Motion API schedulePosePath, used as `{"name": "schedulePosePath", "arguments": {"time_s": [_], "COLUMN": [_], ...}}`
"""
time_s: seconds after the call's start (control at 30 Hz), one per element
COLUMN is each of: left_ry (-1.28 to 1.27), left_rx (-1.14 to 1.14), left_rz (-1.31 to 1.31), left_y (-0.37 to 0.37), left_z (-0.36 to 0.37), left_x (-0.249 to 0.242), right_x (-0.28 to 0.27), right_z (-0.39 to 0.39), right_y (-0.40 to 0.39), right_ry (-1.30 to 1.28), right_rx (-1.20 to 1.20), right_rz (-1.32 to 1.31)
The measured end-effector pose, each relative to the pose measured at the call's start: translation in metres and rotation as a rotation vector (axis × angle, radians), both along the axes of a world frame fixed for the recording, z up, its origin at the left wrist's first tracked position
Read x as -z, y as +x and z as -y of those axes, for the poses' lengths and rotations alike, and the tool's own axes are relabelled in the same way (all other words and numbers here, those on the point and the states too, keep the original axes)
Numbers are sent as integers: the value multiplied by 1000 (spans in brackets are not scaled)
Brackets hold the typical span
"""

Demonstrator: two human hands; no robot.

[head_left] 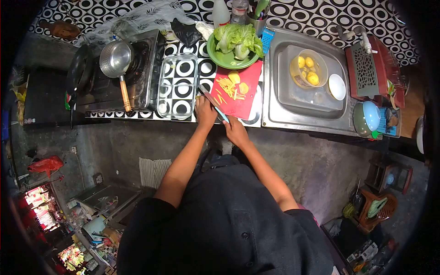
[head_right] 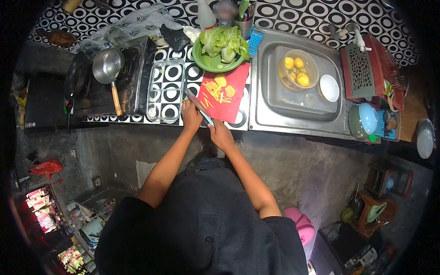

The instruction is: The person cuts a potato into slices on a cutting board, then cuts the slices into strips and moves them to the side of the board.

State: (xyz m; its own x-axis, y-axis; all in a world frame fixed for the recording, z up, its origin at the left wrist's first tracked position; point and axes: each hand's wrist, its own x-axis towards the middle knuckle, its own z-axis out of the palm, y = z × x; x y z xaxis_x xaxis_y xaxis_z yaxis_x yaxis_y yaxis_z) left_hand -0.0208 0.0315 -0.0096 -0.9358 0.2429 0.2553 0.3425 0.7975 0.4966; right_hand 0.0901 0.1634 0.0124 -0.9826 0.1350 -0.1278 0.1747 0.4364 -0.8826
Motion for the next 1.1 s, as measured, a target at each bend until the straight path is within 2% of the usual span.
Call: {"name": "schedulePosePath", "arguments": {"time_s": [0.67, 0.97, 1.1], "left_ry": [18, 52, 64], "left_rx": [-2, -26, -52], "left_rz": [-15, -60, 50], "left_y": [-1, 0, 0], "left_z": [0, -3, -3], "left_x": [6, 1, 1], "right_x": [-4, -9, -6], "right_z": [-4, -3, -5], "right_y": [0, -1, -1], "right_ry": [-31, 65, 90], "right_rx": [-18, -18, -32], "right_rz": [-7, 43, 58]}}
